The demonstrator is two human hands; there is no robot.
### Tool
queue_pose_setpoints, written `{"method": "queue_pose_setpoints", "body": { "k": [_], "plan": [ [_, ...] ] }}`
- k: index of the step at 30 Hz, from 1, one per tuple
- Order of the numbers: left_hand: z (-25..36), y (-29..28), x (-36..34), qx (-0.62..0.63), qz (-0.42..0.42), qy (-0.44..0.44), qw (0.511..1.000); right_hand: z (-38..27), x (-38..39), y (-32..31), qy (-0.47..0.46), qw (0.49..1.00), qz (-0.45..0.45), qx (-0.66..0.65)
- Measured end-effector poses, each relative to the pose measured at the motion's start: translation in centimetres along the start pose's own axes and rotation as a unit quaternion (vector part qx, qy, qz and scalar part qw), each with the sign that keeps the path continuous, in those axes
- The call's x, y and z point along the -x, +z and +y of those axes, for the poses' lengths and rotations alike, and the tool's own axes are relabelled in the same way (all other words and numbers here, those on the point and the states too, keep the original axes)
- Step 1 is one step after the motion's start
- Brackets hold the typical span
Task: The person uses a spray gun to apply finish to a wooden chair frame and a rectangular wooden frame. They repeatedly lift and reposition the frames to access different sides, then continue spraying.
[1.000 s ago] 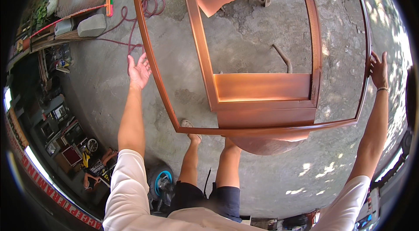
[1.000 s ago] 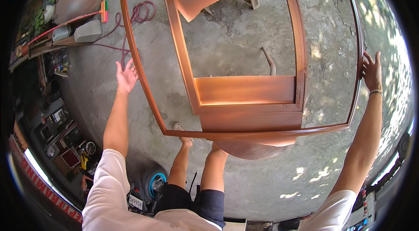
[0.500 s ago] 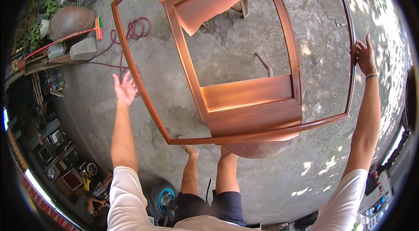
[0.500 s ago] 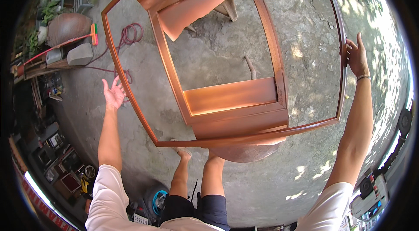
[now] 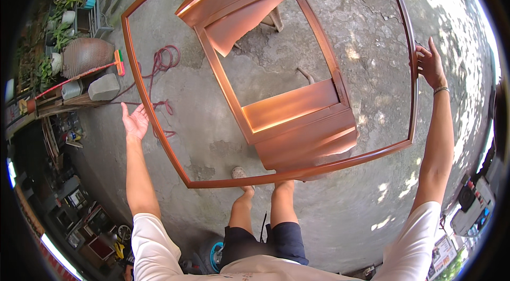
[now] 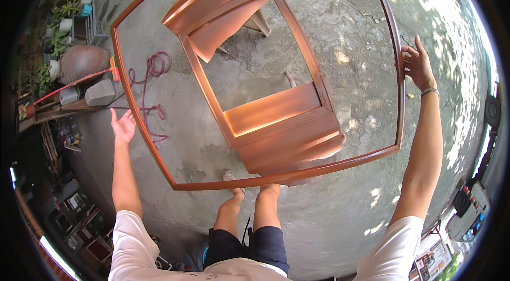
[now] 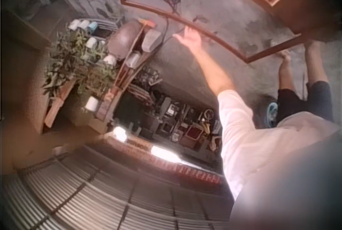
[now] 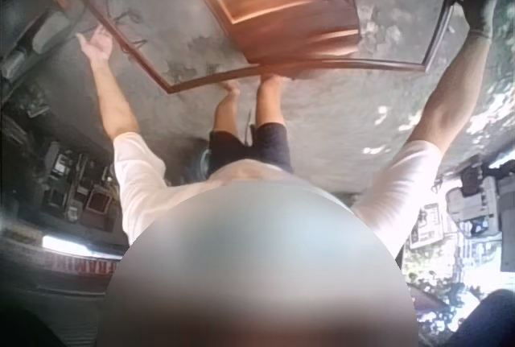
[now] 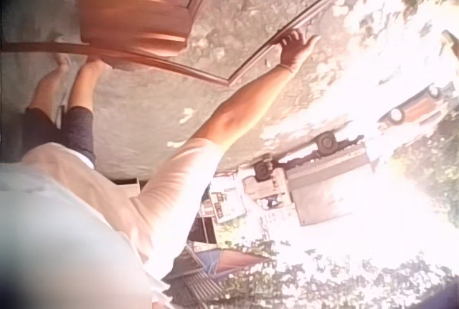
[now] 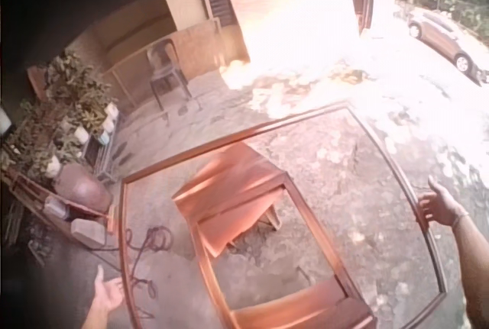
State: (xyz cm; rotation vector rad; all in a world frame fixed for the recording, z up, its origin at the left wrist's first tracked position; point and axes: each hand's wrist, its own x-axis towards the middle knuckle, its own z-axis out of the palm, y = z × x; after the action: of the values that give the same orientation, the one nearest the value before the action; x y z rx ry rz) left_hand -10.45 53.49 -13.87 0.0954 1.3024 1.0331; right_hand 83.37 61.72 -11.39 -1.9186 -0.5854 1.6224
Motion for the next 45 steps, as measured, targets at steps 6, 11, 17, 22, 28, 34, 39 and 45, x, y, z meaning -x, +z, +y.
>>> {"method": "queue_pose_setpoints", "body": {
  "k": [6, 11, 17, 22, 28, 34, 39, 45],
  "plan": [
    [7.1, 5.5, 4.8, -0.128, -0.030, -0.053, 0.990, 0.3, 12.2, -2.0, -0.031, 0.998, 0.024, -0.043],
    [11.9, 9.5, 8.1, -0.185, -0.060, -0.048, 0.980, 3.4, 24.9, -3.1, -0.052, 0.989, 0.101, -0.090],
    [14.4, 16.5, 11.0, -0.275, -0.229, -0.067, 0.931, 14.9, 44.0, -5.3, -0.057, 0.965, 0.183, -0.177],
    [11.6, 24.4, 13.7, -0.368, -0.284, -0.089, 0.881, 26.1, 61.4, -5.6, -0.055, 0.932, 0.284, -0.217],
    [-1.7, 41.2, 22.0, -0.446, -0.390, -0.135, 0.795, 44.1, 85.6, -4.5, -0.054, 0.857, 0.382, -0.342],
    [-20.4, 54.6, 36.5, -0.509, -0.493, -0.186, 0.681, 60.6, 105.6, -0.3, -0.021, 0.748, 0.472, -0.466],
    [-42.8, 59.4, 53.3, -0.589, -0.488, -0.179, 0.619, 79.2, 120.4, 3.0, -0.023, 0.679, 0.519, -0.518],
    [-66.5, 60.6, 75.7, -0.622, -0.569, -0.176, 0.509, 93.0, 137.3, 6.3, -0.001, 0.568, 0.600, -0.564]
  ]
}}
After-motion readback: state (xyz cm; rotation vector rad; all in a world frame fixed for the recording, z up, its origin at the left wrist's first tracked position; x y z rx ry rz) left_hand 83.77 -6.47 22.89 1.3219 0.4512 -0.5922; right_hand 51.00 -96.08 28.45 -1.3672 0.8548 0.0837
